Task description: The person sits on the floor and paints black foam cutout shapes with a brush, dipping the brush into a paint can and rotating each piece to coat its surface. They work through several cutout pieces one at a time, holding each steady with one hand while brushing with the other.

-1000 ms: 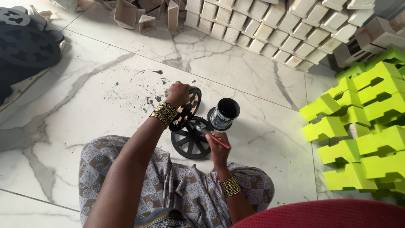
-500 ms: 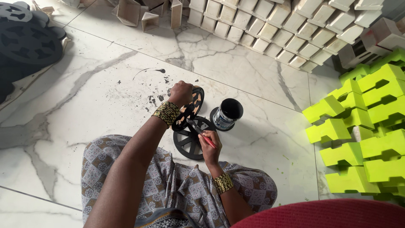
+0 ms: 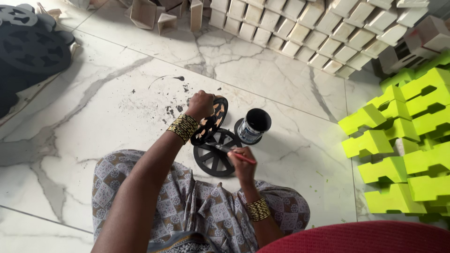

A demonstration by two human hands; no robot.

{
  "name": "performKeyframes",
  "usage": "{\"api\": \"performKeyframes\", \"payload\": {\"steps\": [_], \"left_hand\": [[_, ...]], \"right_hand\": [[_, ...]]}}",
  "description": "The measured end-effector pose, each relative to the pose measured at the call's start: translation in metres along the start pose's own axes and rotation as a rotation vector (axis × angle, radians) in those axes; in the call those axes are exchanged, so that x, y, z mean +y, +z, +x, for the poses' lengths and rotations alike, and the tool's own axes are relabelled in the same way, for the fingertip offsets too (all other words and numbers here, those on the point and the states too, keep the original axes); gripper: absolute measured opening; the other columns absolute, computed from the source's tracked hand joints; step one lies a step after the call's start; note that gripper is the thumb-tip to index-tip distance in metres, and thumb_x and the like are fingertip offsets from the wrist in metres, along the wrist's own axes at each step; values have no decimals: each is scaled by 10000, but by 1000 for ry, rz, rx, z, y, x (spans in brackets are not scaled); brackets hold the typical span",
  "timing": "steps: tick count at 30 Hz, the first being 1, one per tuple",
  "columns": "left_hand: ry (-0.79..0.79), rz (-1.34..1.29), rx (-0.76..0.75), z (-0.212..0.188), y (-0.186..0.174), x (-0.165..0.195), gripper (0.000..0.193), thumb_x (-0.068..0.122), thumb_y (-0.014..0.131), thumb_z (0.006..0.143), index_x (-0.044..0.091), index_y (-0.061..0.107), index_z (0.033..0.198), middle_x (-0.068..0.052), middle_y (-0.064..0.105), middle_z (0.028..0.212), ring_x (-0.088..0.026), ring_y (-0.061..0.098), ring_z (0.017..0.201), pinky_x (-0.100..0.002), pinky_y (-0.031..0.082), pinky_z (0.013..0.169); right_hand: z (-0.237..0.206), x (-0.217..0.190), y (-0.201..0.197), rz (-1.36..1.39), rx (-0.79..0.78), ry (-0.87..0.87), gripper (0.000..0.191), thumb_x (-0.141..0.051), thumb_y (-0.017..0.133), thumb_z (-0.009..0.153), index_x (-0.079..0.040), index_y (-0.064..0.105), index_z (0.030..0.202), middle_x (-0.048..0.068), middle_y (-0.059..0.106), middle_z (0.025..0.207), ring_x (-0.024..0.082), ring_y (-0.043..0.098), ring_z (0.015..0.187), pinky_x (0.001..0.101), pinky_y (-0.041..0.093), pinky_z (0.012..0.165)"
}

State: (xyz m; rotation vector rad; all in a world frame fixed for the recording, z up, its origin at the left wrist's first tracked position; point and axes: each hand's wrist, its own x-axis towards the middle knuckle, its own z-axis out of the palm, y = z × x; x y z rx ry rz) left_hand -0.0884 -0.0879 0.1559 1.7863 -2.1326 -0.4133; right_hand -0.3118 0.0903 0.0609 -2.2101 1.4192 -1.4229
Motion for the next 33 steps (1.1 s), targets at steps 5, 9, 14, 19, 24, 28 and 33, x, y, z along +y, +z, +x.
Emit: {"api": "performKeyframes", "payload": {"steps": [5,9,14,19,24,28,33], "left_hand": [[32,35,2,-2,2,-6,359,89,677,796,91,744,1149,-262,647,1089,-405,687,988,-483,597,794],[12,32,-13,-3,2,1,345,137,688,816,112,735,1157,-256,636,1090,-410,671,1002,-502,585,793],[53,52,1,-3,2,6,321,135,686,827,104,744,1141,-250,643,1103,-408,675,1008,-490,584,819],[42,53,-7,-1,3,3,332,135,690,827,123,738,1155,-244,645,1094,-409,672,1007,-494,584,811],[59,68,-4,-2,3,-1,322,124,684,837,117,740,1154,-234,646,1104,-398,682,1001,-483,586,823],[35,57,-14,-3,4,1,337,121,688,830,124,732,1165,-234,634,1110,-402,670,1014,-495,585,804],[45,59,-23,-4,2,4,319,121,684,843,112,736,1158,-234,633,1124,-396,678,1017,-485,589,826]], "right_hand": [[5,10,-16,692,258,446,167,22,757,900,-31,599,912,131,697,1020,118,686,863,201,616,747],[25,-2,-6,611,247,351,140,21,745,897,-36,617,894,119,696,1040,170,740,906,283,671,766],[41,-16,1,71,114,-57,210,34,777,860,-69,602,915,96,720,1107,227,728,975,337,630,792],[42,-29,-8,104,-68,-25,212,70,748,830,-63,602,910,119,713,1120,280,738,1005,356,626,788],[44,-34,-17,97,-17,-97,225,92,723,827,-54,589,933,139,699,1175,325,721,1054,376,623,821],[42,-37,-14,70,-95,7,230,103,712,820,-47,612,962,146,697,1131,332,727,1019,382,612,786],[40,-47,-20,130,-89,5,219,102,719,816,-47,594,917,144,709,1126,326,732,1018,379,609,787]]}}
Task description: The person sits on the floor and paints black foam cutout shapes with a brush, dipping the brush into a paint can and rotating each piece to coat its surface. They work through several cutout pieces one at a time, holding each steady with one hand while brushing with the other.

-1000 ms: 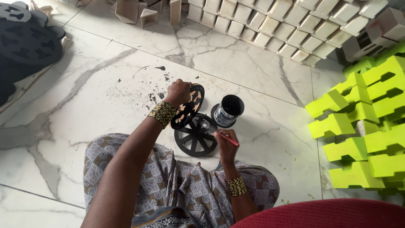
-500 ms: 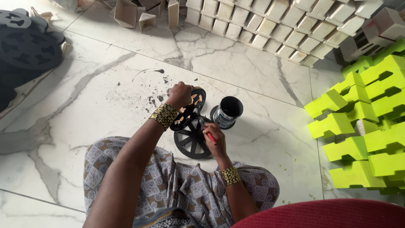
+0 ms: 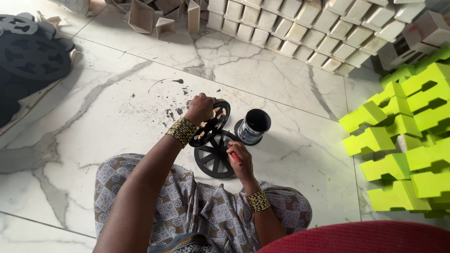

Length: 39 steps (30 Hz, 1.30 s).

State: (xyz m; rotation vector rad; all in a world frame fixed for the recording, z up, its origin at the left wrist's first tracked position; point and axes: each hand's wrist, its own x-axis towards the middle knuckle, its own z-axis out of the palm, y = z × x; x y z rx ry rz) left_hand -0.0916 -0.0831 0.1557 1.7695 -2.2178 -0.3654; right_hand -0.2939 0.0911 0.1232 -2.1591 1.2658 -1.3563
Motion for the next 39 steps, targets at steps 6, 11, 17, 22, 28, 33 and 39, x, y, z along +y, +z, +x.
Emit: {"api": "performKeyframes", "payload": {"steps": [6,11,17,22,28,33,39], "left_hand": [[16,1,37,-3,0,-3,363,100,661,847,129,723,1203,-241,631,1096,-414,667,1010,-498,578,824],[44,18,31,-6,2,-2,360,100,650,865,133,718,1217,-245,629,1106,-408,677,994,-493,589,803],[50,38,28,-5,1,-2,389,108,670,846,153,714,1230,-241,628,1095,-404,674,985,-493,587,788],[69,54,8,-5,3,-1,332,161,681,884,129,718,1212,-235,622,1131,-395,670,1017,-483,596,785],[47,48,8,-9,-1,3,440,127,702,820,169,699,1257,-242,611,1129,-409,653,1044,-488,594,792],[60,52,15,-7,2,1,427,103,675,840,154,701,1263,-245,619,1133,-409,663,1034,-483,595,811],[58,39,53,-7,6,-10,399,112,670,863,143,708,1259,-242,629,1124,-395,677,1008,-471,590,831]], "right_hand": [[4,-7,-5,-48,77,-49,226,92,735,819,-50,587,915,138,711,1130,297,735,1007,353,617,777],[11,3,0,42,128,2,216,81,754,827,-39,592,904,122,733,1086,274,747,986,351,603,788],[12,10,-4,15,136,8,208,77,756,824,-38,598,894,117,736,1069,264,749,959,337,605,780],[9,15,-2,31,107,6,219,80,756,812,-34,591,900,120,738,1073,272,749,976,345,600,786],[6,17,2,45,68,36,211,83,745,823,-48,606,912,128,737,1109,286,753,990,352,613,782],[1,12,7,-60,8,-40,212,86,728,821,-54,621,938,147,697,1221,330,719,1077,379,627,807],[-7,6,4,-171,-22,-102,225,100,713,856,-59,595,961,152,667,1275,364,682,1189,392,614,830]]}}
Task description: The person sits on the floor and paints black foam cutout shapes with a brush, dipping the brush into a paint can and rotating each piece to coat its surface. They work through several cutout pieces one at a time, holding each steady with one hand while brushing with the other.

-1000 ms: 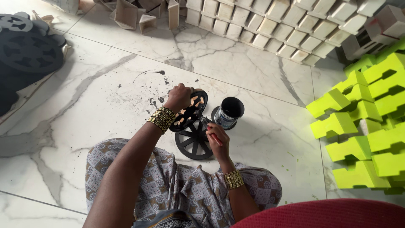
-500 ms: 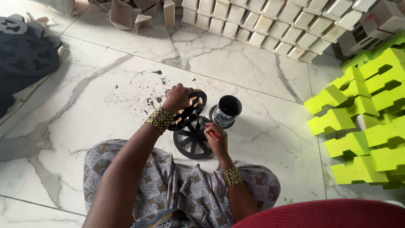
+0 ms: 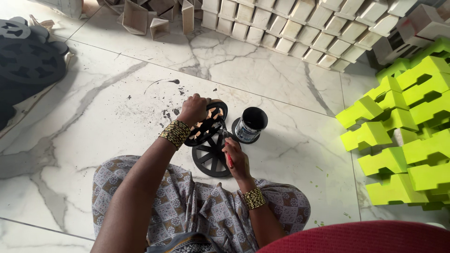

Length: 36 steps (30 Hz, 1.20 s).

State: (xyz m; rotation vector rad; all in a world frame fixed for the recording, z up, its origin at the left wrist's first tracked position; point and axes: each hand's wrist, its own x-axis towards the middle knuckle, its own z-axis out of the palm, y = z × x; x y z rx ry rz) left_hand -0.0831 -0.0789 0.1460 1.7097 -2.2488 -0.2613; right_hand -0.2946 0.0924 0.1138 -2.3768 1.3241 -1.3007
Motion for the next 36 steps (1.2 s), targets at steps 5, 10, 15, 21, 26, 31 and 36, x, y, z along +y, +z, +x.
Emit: {"api": "performKeyframes", "payload": {"steps": [5,10,15,21,26,31,36], "left_hand": [[-8,-36,17,-1,-3,-4,424,133,694,831,147,705,1254,-236,632,1094,-399,671,990,-476,578,833],[4,-33,1,0,-4,-2,442,108,677,841,160,701,1280,-239,631,1098,-404,673,989,-480,583,828],[-21,-1,-8,1,-4,2,428,134,704,832,162,709,1259,-231,633,1102,-399,672,1001,-476,586,827],[-20,-22,-14,-3,-18,-23,430,217,765,823,150,714,1245,-207,693,1008,-353,688,985,-460,574,858],[-103,-113,-47,-12,-27,-37,527,135,764,790,185,713,1313,-175,734,986,-324,740,913,-435,600,834],[-95,-102,-20,-13,-26,-37,560,113,800,745,184,714,1294,-183,721,978,-327,723,912,-445,593,824],[-83,-95,-6,-11,-23,-39,570,133,822,729,195,719,1286,-178,712,990,-326,716,921,-448,590,836]], "right_hand": [[-6,-4,-9,57,148,66,230,71,730,867,-78,587,968,141,702,1225,321,733,1102,356,638,830],[-3,-4,-3,111,135,2,228,49,749,862,-75,575,943,154,710,1188,319,737,1077,354,639,838],[10,0,7,120,108,33,227,87,727,850,-58,583,949,176,705,1215,352,722,1104,376,625,844],[0,-6,6,126,200,61,227,59,752,872,-70,579,943,141,705,1201,311,737,1077,348,640,817],[4,-4,16,182,145,44,236,71,753,861,-58,576,948,135,708,1175,317,736,1049,363,626,811],[12,1,22,184,113,9,214,63,739,862,-58,586,950,139,696,1223,328,723,1090,372,627,839],[4,1,18,160,134,53,182,58,721,882,-64,609,957,137,680,1256,338,714,1133,368,634,835]]}}
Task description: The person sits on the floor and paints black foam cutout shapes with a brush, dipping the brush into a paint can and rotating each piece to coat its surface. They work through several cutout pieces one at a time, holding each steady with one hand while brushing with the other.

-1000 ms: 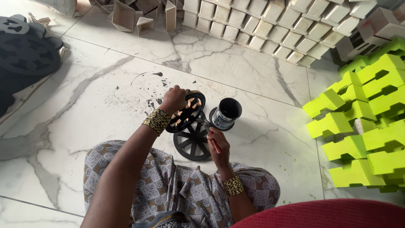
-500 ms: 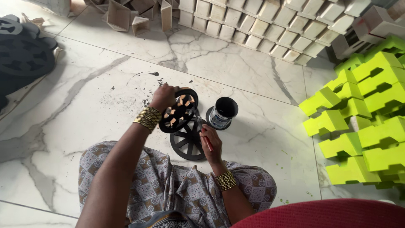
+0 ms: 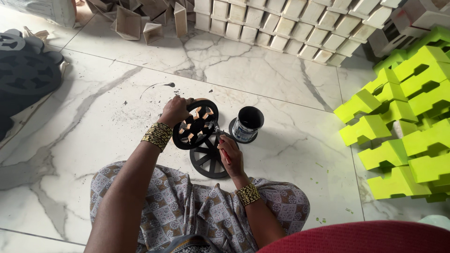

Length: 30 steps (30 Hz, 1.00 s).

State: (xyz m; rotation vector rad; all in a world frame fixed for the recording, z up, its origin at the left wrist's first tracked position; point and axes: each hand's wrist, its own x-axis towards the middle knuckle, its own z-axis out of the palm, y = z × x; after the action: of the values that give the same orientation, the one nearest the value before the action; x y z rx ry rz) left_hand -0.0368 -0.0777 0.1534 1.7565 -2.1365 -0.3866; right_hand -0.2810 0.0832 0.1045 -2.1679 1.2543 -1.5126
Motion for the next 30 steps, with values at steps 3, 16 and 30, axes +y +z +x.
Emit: {"api": "performKeyframes", "payload": {"steps": [3,16,30], "left_hand": [[11,-19,-4,0,1,0,575,147,833,718,187,717,1280,-168,713,995,-325,715,933,-444,586,850],[-3,70,-27,1,4,14,534,79,722,803,167,691,1329,-215,653,1026,-353,707,925,-448,601,808],[84,45,20,-5,3,10,595,52,744,774,250,704,1333,-183,653,1077,-333,695,970,-434,588,857]], "right_hand": [[-4,0,0,11,10,-4,185,52,726,872,-61,602,951,140,675,1253,343,710,1135,374,628,847],[4,3,-7,-30,136,-11,146,35,726,909,-43,609,946,146,706,1183,289,725,1110,367,625,893],[0,9,1,79,163,153,185,45,747,861,-23,593,937,146,745,1129,220,748,1009,302,623,786]]}}
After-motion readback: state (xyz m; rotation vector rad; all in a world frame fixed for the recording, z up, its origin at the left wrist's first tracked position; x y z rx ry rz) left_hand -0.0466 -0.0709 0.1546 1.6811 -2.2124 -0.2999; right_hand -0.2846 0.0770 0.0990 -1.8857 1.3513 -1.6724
